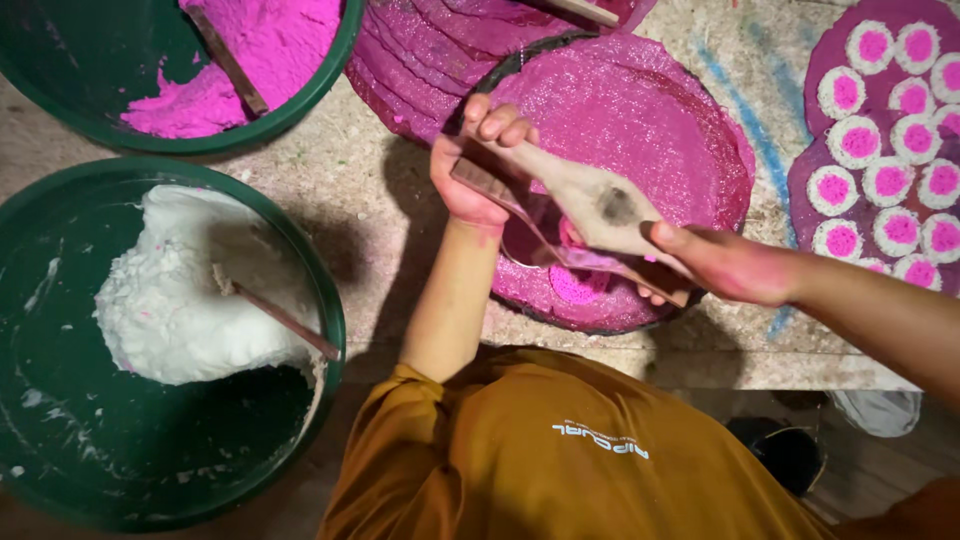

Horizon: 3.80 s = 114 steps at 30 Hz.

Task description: The person uses a wooden mallet and a circular metal cutter to press pink powder into ring shapes on a flat pink surface. They repeatedly scoop pink powder from a green bowl, fill the cutter, press it into the surface, and lift the cutter to form individual pink rings. Finished rings are arranged on a purple tray.

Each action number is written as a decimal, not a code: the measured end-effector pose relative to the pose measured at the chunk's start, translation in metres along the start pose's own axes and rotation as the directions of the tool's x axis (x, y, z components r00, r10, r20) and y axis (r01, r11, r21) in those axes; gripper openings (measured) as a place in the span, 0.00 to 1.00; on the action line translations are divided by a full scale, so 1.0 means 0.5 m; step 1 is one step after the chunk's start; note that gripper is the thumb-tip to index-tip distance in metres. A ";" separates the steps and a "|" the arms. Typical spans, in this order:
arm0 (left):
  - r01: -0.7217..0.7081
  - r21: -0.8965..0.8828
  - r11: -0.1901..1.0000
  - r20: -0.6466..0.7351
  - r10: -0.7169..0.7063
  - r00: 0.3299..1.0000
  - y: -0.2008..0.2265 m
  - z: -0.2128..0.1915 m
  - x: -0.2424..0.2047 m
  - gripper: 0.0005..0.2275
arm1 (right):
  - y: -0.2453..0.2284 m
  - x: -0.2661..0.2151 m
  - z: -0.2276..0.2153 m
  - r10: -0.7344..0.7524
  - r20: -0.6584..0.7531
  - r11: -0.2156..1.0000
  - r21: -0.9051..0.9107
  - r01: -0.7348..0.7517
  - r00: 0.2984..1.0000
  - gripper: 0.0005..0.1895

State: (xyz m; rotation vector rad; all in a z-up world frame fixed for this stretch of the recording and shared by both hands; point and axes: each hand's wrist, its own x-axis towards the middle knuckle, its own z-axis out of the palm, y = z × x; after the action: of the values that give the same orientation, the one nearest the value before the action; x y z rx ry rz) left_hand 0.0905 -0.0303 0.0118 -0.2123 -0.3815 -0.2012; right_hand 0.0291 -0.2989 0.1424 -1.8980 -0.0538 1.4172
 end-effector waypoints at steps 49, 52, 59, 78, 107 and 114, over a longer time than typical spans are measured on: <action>0.238 0.809 -0.538 -0.401 -0.207 0.893 0.031 0.066 -0.125 0.44 | 0.229 -0.085 -0.020 -0.485 -0.577 0.796 0.019 0.605 0.657 0.43; 0.121 0.627 -0.769 -0.449 -0.230 0.863 0.011 0.089 -0.155 0.51 | 0.211 -0.081 0.046 -0.470 -0.673 0.697 0.114 0.708 0.571 0.43; 0.220 0.503 -0.835 -0.621 -0.172 0.765 0.004 0.115 -0.104 0.53 | 0.210 -0.059 0.108 -0.397 -0.752 0.452 0.340 0.825 0.527 0.48; 0.175 0.633 -0.754 -0.015 0.214 0.977 0.011 -0.001 -0.205 0.29 | 0.234 -0.063 0.147 -0.362 -0.813 0.414 0.298 0.860 0.456 0.47; 0.207 0.293 0.933 -0.034 -0.206 0.978 -0.017 0.073 -0.035 0.35 | 0.161 0.031 0.045 -0.191 -0.037 0.953 0.231 0.194 0.981 0.34; -0.031 0.125 0.992 -0.147 0.049 0.988 -0.001 0.040 -0.002 0.23 | -0.009 0.031 -0.023 0.026 -0.194 0.976 -0.206 -0.067 0.981 0.44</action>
State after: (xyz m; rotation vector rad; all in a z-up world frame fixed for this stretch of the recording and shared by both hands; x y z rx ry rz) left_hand 0.0827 -0.0259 0.0299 -0.0836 -0.2384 -0.1524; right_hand 0.0463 -0.2949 0.1336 -2.2167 -0.0706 1.2963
